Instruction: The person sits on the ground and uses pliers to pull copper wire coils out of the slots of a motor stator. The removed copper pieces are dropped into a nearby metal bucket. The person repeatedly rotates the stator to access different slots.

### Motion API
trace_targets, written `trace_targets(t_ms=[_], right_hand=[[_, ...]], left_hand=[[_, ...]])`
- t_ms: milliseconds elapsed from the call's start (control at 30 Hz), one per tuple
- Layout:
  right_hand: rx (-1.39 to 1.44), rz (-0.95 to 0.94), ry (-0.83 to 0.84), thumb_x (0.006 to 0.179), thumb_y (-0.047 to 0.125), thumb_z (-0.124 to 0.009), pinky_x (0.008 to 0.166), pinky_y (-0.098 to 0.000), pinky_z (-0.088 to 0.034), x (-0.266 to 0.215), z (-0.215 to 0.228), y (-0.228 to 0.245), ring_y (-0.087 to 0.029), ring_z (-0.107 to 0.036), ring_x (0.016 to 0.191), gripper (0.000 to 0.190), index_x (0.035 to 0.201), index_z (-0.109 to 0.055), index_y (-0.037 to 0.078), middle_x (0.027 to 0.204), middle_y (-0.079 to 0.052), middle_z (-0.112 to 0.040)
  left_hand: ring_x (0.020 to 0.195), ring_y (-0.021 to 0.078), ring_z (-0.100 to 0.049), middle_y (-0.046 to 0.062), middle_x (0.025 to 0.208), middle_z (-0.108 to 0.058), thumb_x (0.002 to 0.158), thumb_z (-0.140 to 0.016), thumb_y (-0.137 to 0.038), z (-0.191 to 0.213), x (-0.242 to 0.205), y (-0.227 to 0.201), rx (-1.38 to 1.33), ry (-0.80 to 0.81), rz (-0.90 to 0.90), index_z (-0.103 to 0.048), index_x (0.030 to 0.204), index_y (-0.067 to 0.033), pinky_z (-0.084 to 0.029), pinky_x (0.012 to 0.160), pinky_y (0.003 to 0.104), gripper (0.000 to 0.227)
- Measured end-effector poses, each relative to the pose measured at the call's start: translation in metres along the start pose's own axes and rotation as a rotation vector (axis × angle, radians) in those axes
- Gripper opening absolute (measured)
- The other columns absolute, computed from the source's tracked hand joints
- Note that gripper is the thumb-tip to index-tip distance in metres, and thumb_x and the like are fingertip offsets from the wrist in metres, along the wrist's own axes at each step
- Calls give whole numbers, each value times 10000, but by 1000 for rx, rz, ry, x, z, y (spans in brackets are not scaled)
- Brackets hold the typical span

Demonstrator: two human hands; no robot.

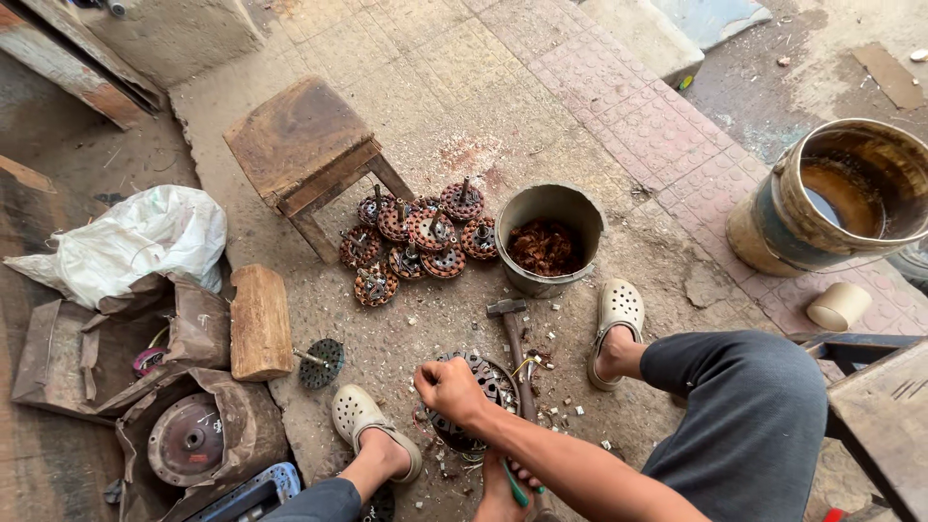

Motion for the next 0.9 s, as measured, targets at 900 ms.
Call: trace_targets(t_ms=[900], right_hand=[[-237,101,-47,873,39,-667,513,-338,-555,6,0,-16,-182,-695,524,141,735,-684,14,654,-161,-718]], left_hand=[[398,152,-370,-9,489,-374,818,-642,-467,6,27,26,16,266,220,-428,594,-170,-306,399,304,429]])
Point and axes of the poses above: each hand's wrist, its own x-axis towards the middle knuckle, its own z-axis out of the back of the hand, y = z × x, the point moved 1 cm from there along x, towards the middle knuckle
